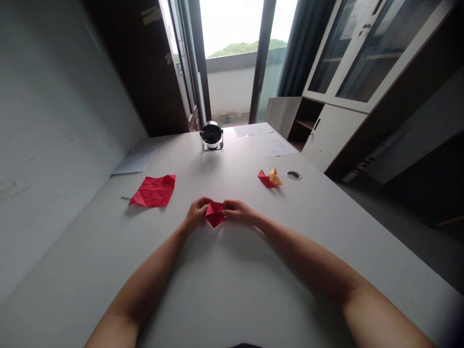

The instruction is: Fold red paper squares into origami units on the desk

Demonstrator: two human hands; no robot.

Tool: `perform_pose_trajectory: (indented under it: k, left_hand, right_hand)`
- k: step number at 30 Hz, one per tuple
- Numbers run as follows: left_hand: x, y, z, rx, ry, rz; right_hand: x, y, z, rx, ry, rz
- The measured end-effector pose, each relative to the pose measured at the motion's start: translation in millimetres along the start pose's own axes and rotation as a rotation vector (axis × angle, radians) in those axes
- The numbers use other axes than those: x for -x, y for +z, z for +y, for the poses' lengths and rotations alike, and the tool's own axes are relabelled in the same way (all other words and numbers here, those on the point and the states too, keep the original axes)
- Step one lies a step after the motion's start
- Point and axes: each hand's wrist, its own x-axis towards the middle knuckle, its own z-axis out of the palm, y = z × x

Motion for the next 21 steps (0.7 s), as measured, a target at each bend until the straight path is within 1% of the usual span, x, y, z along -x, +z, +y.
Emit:
perform_pose_trajectory:
  k: [6, 12, 21]
  left_hand:
    - [1, 2.1, 7, -0.035, -0.005, -0.011]
    - [3, 2.8, 12, -0.059, 0.021, -0.028]
    - [4, 1.8, 13, -0.044, 0.012, -0.046]
  right_hand:
    - [-2, 1, 5, 0.006, 0.006, 0.024]
    - [-3, 1, 8, 0.0, -0.003, 0.041]
    - [-2, 1, 9, 0.028, -0.018, 0.047]
